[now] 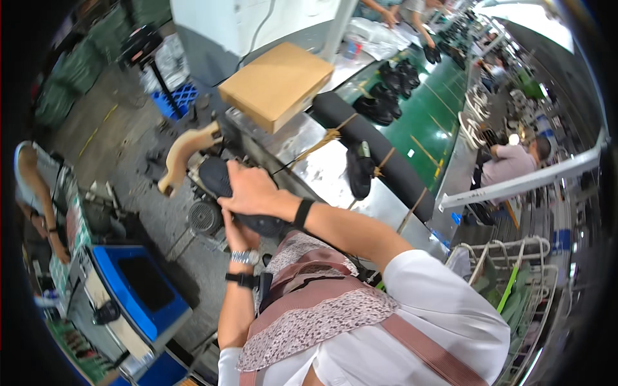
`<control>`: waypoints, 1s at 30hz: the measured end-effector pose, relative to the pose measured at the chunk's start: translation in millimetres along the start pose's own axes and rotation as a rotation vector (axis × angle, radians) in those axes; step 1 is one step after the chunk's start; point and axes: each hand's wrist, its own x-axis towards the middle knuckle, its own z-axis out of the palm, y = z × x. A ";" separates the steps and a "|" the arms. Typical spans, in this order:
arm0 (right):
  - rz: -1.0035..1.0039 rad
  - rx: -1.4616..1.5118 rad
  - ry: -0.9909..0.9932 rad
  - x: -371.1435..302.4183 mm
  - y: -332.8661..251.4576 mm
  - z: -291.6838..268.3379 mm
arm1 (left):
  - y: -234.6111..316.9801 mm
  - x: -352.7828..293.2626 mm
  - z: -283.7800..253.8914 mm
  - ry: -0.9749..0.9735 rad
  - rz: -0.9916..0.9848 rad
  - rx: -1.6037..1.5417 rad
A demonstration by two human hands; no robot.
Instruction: Assembling and inspecting shoes on a production line using industrial machinery.
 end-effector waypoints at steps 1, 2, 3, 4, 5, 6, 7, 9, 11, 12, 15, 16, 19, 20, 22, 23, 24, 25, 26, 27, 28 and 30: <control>0.006 -0.003 0.059 -5.6 5.1 -2.9 | 3.9 -9.6 3.2 -0.071 -0.102 0.066; -0.023 -0.003 0.095 -6.1 6.5 -0.1 | 5.3 -10.4 -19.3 -0.079 -0.180 0.055; -0.016 -0.006 0.079 -6.9 3.7 -0.7 | 9.8 -8.9 -40.3 -0.234 -0.223 -0.012; -0.018 -0.009 0.057 -5.3 1.5 -1.0 | 12.5 -3.2 -48.6 -0.383 -0.259 -0.087; -0.036 -0.003 0.084 -4.7 5.7 -1.4 | 14.6 -6.8 -12.9 -0.209 -0.205 -0.118; -0.054 0.002 0.111 -5.3 11.4 -2.7 | 16.5 -12.0 23.4 -0.035 -0.150 -0.147; -0.069 0.002 0.109 -6.4 8.3 -4.7 | 20.2 -5.0 24.7 -0.069 -0.106 -0.173; -0.056 0.029 0.126 -8.2 4.0 -1.2 | 19.9 16.3 7.5 -0.024 -0.034 -0.068; -0.036 0.054 0.180 -14.4 -1.1 2.2 | 11.8 27.7 -8.4 -0.001 0.093 0.022; -0.042 0.051 0.190 -12.8 -0.6 0.4 | 13.0 34.5 -12.4 -0.012 0.098 0.024; -0.026 0.093 0.181 -21.6 1.4 -2.7 | 11.6 12.7 16.4 0.023 0.083 0.059; -0.025 0.089 0.194 -25.7 -1.3 -1.7 | 11.3 13.1 12.9 0.010 0.081 0.064; -0.045 0.111 0.281 -34.5 -3.2 1.0 | 10.2 9.4 14.9 0.012 0.168 0.069; -0.042 0.108 0.289 -37.4 -2.2 2.8 | 10.4 9.2 14.1 0.004 0.164 0.071; -0.056 0.153 0.333 -42.5 -6.3 6.5 | 11.2 6.7 3.8 -0.075 0.121 0.060; -0.037 0.147 0.344 -50.5 -11.1 8.9 | 7.6 3.3 -4.3 -0.047 0.203 0.120; -0.018 0.141 0.352 -62.6 -15.1 10.8 | 2.4 -2.8 -13.5 -0.016 0.285 0.180; 0.060 0.191 0.335 -79.6 -17.3 3.5 | -0.2 -16.6 -12.9 -0.040 0.194 0.074; 0.143 0.220 0.280 -96.0 -20.2 -5.0 | 4.7 -31.3 -18.5 -0.035 0.187 0.077; 0.151 0.406 0.180 -111.2 -7.6 0.7 | 10.2 -47.2 -24.7 -0.009 0.156 0.229; 0.155 0.591 0.089 -119.2 11.0 7.9 | 18.9 -60.9 -23.8 0.005 0.125 0.385; 0.556 1.504 -0.162 -117.2 29.9 4.8 | 44.9 -88.8 -33.6 0.140 0.221 0.825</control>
